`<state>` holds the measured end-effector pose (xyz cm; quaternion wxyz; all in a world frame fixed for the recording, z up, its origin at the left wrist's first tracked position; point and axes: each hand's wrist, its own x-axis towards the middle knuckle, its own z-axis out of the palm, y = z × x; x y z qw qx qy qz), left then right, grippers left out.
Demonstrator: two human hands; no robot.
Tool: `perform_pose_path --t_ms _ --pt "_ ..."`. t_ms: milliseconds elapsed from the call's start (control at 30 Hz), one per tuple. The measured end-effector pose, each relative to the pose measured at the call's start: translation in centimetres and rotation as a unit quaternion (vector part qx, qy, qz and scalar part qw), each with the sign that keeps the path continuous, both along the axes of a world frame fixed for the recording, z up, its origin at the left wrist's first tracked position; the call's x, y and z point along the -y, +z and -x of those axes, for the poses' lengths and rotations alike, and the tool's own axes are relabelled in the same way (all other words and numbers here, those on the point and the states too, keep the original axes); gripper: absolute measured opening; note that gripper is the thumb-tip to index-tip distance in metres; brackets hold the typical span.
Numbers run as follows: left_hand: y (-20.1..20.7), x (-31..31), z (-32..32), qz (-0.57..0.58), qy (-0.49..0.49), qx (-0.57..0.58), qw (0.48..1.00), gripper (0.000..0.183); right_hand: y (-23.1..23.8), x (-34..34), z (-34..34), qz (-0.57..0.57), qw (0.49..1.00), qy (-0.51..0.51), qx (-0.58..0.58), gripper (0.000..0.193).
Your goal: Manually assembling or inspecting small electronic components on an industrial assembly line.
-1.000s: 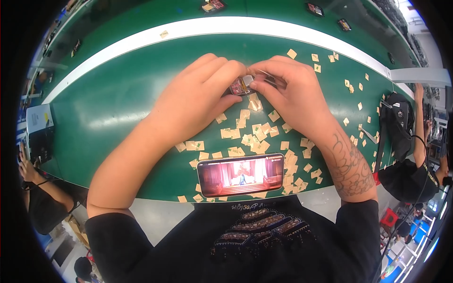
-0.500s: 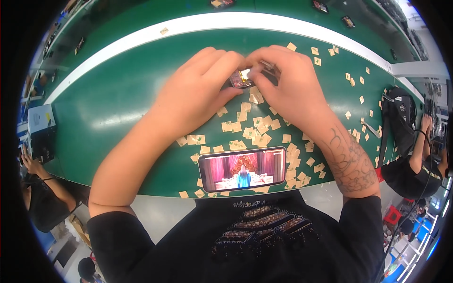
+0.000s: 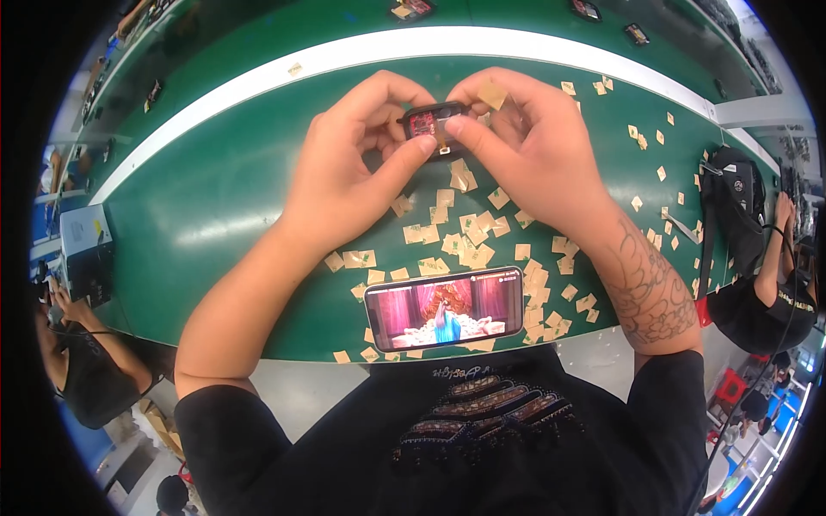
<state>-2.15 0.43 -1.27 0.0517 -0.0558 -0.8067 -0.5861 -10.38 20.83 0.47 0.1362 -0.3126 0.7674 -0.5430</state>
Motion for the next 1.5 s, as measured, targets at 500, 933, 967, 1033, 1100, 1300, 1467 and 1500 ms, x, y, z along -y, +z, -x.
perform_pose_path --t_ms 500,933,967,1033,1100,1300,1467,1500 --pt "-1.6 4.5 3.3 0.112 0.148 -0.098 0.978 0.020 -1.2 -0.1 1.0 -0.015 0.978 -0.044 -0.205 0.030" --pt "1.5 9.3 11.2 0.570 0.181 -0.095 0.796 0.048 -2.1 -1.8 2.5 -0.027 0.980 0.005 -0.198 0.013" --pt "2.3 8.5 12.0 0.502 0.113 -0.066 0.855 0.058 -2.3 -1.6 2.8 -0.023 0.976 0.007 -0.216 0.014" --pt "1.2 6.5 14.0 0.380 0.032 -0.084 0.921 0.068 -2.4 -1.2 3.0 -0.038 0.975 0.014 -0.217 0.015" --pt "-0.5 4.1 15.4 0.405 0.047 -0.122 0.905 0.070 -2.1 -1.0 2.8 -0.035 0.977 0.001 -0.208 0.015" --pt "-1.5 1.5 16.9 0.306 0.074 -0.145 0.938 0.055 -2.6 -0.9 3.4 0.000 0.970 -0.022 -0.241 0.013" --pt "-1.5 1.2 11.6 0.310 0.028 -0.217 0.925 0.053 -2.4 -1.3 3.6 0.035 0.977 -0.080 -0.195 0.014" --pt "-1.3 0.8 9.2 0.312 0.011 -0.213 0.926 0.053 -2.4 -1.3 3.5 0.036 0.977 -0.081 -0.194 0.014"
